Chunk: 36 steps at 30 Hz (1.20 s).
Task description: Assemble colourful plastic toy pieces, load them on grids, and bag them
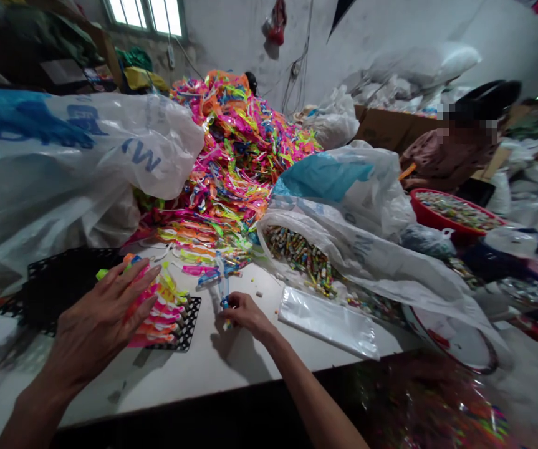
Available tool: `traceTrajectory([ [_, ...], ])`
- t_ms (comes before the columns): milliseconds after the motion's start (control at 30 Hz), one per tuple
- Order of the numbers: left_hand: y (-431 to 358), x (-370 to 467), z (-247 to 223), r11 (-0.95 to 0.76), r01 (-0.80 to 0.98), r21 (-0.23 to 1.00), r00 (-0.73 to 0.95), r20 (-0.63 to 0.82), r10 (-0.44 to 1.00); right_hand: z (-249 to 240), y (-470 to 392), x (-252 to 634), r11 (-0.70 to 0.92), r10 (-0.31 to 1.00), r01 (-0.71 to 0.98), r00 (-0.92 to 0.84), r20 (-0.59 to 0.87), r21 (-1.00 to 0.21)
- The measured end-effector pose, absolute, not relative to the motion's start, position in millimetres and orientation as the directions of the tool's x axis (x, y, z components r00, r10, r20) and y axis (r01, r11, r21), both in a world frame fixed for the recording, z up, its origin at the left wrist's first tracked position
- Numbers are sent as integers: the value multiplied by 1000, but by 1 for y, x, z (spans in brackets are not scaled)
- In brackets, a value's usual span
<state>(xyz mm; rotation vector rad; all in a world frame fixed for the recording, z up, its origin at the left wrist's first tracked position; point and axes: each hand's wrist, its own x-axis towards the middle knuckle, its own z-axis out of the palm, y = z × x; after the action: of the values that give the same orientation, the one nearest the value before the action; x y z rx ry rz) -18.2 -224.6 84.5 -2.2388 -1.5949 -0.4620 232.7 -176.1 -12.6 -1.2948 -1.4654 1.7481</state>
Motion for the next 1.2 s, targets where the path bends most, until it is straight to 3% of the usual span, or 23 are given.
traceTrajectory([
  [100,-225,-14,84,-274,959,-75,277,464,841,-19,-178,230,-226,870,300,-367,-331,-927],
  [233,-228,-11,85,-269,962,-53,262,466,845,-20,-188,224,115,949,528,-309,-64,-841],
  [300,-228,-11,85,-264,963,-48,255,475,842,-20,-195,216,197,964,589,-262,44,-784],
  [367,-228,-10,85,-263,964,-50,254,479,840,-20,-201,203,163,971,552,-235,34,-818],
  [467,-228,-10,85,-262,964,-53,256,471,844,-21,-209,179,42,960,308,-278,-47,-950],
  [567,-229,-9,85,-258,965,-52,251,471,846,-21,-215,163,41,926,154,-376,-20,-987],
  [733,-229,-9,85,-260,965,-40,247,481,841,-24,-218,166,169,901,254,-432,45,-952],
  [1000,-229,-9,87,-266,964,-14,243,453,858,-25,-216,171,22,908,209,-413,-68,-978],
  [1200,-229,-11,86,-268,963,7,236,452,860,-20,-213,165,68,916,318,-395,-67,-946],
])
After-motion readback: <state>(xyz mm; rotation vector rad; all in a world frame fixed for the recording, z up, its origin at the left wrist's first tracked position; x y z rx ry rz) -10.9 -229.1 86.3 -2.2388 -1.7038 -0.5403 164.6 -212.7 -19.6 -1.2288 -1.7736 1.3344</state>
